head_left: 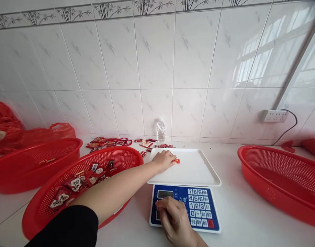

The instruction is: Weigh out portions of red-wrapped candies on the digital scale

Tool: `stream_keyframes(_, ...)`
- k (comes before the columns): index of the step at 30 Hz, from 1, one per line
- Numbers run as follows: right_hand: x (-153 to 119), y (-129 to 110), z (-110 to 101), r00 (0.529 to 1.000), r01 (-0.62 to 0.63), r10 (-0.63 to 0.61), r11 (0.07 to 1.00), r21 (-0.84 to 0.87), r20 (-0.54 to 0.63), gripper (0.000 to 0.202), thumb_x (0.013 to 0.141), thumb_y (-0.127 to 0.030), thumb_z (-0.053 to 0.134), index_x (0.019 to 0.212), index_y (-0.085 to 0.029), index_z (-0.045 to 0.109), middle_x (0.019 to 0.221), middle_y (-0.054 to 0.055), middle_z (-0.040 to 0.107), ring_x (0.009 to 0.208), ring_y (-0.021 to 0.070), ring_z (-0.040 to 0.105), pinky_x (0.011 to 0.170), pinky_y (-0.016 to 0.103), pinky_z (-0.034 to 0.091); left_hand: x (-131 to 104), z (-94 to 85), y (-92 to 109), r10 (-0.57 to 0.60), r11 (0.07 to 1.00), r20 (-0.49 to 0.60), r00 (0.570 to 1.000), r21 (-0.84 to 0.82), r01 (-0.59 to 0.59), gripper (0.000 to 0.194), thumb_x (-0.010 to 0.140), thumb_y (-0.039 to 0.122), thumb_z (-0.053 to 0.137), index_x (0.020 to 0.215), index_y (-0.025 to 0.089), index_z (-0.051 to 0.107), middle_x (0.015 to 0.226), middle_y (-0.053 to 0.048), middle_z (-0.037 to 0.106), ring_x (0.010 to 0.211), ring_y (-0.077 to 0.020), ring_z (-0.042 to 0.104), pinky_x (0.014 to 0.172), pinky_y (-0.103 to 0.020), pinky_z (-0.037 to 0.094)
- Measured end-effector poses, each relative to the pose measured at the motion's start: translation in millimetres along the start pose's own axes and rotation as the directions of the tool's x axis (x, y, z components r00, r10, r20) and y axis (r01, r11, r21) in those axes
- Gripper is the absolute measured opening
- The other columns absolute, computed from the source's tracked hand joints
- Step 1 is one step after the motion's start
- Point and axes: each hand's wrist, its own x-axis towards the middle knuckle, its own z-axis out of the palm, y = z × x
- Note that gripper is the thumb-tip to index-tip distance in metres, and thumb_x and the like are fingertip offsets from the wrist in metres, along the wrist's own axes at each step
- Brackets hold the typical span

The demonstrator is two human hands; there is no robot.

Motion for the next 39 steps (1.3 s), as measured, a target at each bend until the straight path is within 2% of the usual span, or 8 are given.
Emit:
stream_keyframes(5,1.6,0.5,-0.8,1.0,0.0,0.0,1.0,0.012,-0.008,0.024,0.085,-0.006,0.041,0.097,-0.021,0.055,0.078,0.002,0.064,0.066,0.0124,0.06,0.06,0.022,0.045,6.3,-1.0,-8.6,0.011,1.0,-0.034,0.999,0.005,-0.011,0.028,0.092,0.036,0.044,0.106,0.026,0.065,0.105,-0.009,0.06,0.095,-0.0262,0.059,0.069,-0.031,0.045)
stream_keyframes(12,-0.3,1.8,0.2,1.0,-0.011,0.011,1.0,0.009,-0.003,0.023,0.086,-0.007,0.042,0.097,-0.021,0.056,0.076,0.002,0.064,0.064,0.0126,0.059,0.058,0.023,0.044,5.9,-15.3,-21.9,-0.119,0.946,-0.222,0.968,-0.32,0.043,0.022,0.088,0.028,0.046,0.087,0.023,0.067,0.087,-0.002,0.065,0.079,-0.018,0.061,0.065,-0.025,0.041)
stream_keyframes(15,-1.2,1.3,0.3,1.0,-0.014,0.014,1.0,0.015,0.012,0.024,0.086,-0.007,0.042,0.098,-0.021,0.056,0.079,0.002,0.065,0.066,0.013,0.06,0.06,0.023,0.045,5.6,-21.4,-23.4,-0.148,0.927,-0.251,0.957,-0.373,0.045,0.023,0.086,0.027,0.046,0.079,0.022,0.067,0.078,0.0,0.066,0.076,-0.0174,0.061,0.062,-0.024,0.039)
stream_keyframes(20,-1.0,0.1,0.3,1.0,-0.014,0.014,1.0,0.012,-0.007,0.023,0.086,-0.007,0.042,0.097,-0.021,0.056,0.077,0.002,0.065,0.064,0.0128,0.06,0.058,0.023,0.045,10.6,-17.9,-21.8,-0.168,0.94,-0.097,0.981,-0.314,0.13,0.02,0.084,0.037,0.052,0.079,0.023,0.067,0.074,0.0,0.066,0.064,-0.0164,0.061,0.056,-0.024,0.037)
stream_keyframes(26,-0.2,1.4,2.5,1.0,0.009,-0.008,1.0,0.016,-0.029,0.022,0.085,-0.008,0.041,0.095,-0.02,0.057,0.074,0.003,0.065,0.062,0.0134,0.062,0.056,0.022,0.046,30.0,-16.9,-11.7,-0.143,0.96,0.061,0.988,-0.235,0.153,0.037,0.064,0.052,0.073,0.088,0.025,0.069,0.089,-0.003,0.069,0.085,-0.0236,0.063,0.064,-0.026,0.042)
stream_keyframes(29,-0.5,3.4,4.6,0.998,0.019,-0.018,1.0,0.02,-0.054,0.021,0.086,-0.009,0.04,0.094,-0.02,0.057,0.071,0.003,0.064,0.06,0.0134,0.061,0.055,0.023,0.045,35.3,-21.4,-4.5,-0.104,0.968,0.153,0.983,-0.213,0.136,0.032,0.061,0.044,0.077,0.086,0.025,0.07,0.093,-0.004,0.071,0.087,-0.0247,0.064,0.067,-0.028,0.044)
stream_keyframes(33,-2.6,8.4,7.7,0.998,0.031,-0.031,1.0,-0.002,-0.059,0.022,0.086,-0.009,0.04,0.094,-0.02,0.057,0.071,0.002,0.063,0.058,0.0131,0.061,0.054,0.023,0.044,35.0,-24.9,-1.5,-0.121,0.959,0.184,0.976,-0.233,0.163,0.016,0.068,0.03,0.069,0.083,0.024,0.071,0.073,-0.002,0.07,0.07,-0.0207,0.065,0.06,-0.027,0.045)
stream_keyframes(39,-2.9,9.4,9.2,0.997,0.03,-0.03,1.0,-0.001,-0.065,0.021,0.086,-0.01,0.042,0.093,-0.021,0.058,0.071,0.002,0.064,0.058,0.0131,0.061,0.054,0.022,0.045,29.1,-23.8,-2.8,-0.15,0.943,0.203,0.968,-0.265,0.202,0.026,0.062,0.018,0.064,0.086,0.026,0.069,0.069,0.002,0.069,0.05,-0.0166,0.061,0.046,-0.024,0.042)
